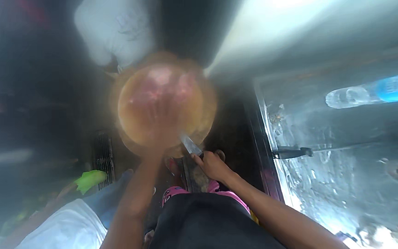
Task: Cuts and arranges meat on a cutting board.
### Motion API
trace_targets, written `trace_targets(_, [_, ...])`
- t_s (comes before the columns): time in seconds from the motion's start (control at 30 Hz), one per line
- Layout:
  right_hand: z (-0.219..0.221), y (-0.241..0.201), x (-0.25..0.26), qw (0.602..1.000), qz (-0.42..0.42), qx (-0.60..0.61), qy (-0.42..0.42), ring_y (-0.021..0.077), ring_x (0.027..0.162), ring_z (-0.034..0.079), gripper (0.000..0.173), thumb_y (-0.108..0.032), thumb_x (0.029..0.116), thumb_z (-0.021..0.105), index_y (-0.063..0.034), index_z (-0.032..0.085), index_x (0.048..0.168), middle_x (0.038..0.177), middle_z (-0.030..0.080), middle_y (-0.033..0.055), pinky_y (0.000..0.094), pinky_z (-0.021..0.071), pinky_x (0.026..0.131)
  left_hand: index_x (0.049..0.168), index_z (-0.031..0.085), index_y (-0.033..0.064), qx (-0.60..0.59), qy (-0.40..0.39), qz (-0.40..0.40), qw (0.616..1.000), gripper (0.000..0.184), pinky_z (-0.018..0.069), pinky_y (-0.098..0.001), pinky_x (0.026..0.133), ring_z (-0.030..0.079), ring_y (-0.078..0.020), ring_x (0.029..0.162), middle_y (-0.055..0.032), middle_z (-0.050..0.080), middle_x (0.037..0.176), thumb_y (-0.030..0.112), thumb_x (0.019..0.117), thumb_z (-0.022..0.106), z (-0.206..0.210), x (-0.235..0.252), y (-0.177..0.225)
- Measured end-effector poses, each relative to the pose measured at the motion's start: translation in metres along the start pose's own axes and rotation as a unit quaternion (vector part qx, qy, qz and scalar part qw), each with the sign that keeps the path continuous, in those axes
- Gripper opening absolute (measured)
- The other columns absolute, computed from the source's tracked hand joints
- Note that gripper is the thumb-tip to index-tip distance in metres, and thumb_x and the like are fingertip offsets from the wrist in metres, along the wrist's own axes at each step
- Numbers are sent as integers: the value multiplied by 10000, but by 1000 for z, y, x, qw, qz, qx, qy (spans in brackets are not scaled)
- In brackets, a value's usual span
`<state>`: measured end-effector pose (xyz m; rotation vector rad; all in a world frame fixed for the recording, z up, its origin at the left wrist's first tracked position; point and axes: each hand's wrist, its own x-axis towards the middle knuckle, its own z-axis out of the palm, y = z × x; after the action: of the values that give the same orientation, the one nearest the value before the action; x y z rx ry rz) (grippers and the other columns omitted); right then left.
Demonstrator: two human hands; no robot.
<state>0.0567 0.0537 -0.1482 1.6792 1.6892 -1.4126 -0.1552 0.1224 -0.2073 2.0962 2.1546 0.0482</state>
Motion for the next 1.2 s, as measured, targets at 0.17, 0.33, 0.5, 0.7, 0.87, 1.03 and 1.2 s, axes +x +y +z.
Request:
trace_targets(0.17, [-3,-46,34,999,-36,23,-8,319,874,699,614,-594,1058,421,-24,629,1155,958,679,174,529,565,793,1668,180,260,-6,2,-3,1000,694,8,-710,1224,-86,-417,1582,-123,-75,1737,590,1061,251,-10,-3,1])
trace_targets(0.33, [-6,-54,38,999,-45,-5,-23,292,804,689,638,-584,1073,389,8,624,1108,953,658,185,480,575,756,1671,164,221,-158,32,-6,987,720,38,-680,1249,-5,-325,1604,-76,11,1747,587,1069,311,-2,-26,-20])
trace_targets(0.5, [-10,-50,36,999,-36,-4,-33,214,625,637,607,-565,1080,391,5,597,1129,851,621,134,399,572,636,1670,85,144,-102,-69,-67,990,713,7,-660,1248,-70,-401,1589,-171,-90,1725,518,1088,259,-62,-19,-9])
trace_targets(0.7, [-3,-32,29,999,-40,-27,-19,272,769,696,618,-598,1062,409,-70,540,1356,971,671,158,464,589,714,1662,156,346,0,-2,-28,1000,743,-29,-689,1234,-47,-401,1590,-68,-14,1747,702,1010,193,3,-18,-25])
trace_targets(0.87, [5,-16,8,997,-26,-65,-18,331,937,696,673,-630,1051,391,-5,638,1067,959,676,184,535,555,836,1665,139,345,-9,-6,-23,1000,756,-33,-682,1235,-72,-385,1591,-67,-49,1745,706,1005,204,0,-17,-25])
trace_targets(1.03, [3,-45,18,997,-10,-69,-22,320,932,697,668,-638,1050,380,-17,627,1066,958,671,174,524,560,810,1664,149,349,-15,-1,-33,999,758,-45,-688,1234,-81,-380,1591,-56,-48,1746,717,1002,193,7,-18,-28])
trace_targets(1.2, [5,-73,38,997,-46,-61,-21,333,998,700,660,-588,1064,405,23,642,1142,1065,686,212,526,558,880,1663,149,352,-21,-4,-31,999,724,-18,-710,1223,-61,-368,1595,-55,-33,1748,684,1020,176,-1,-19,-27])
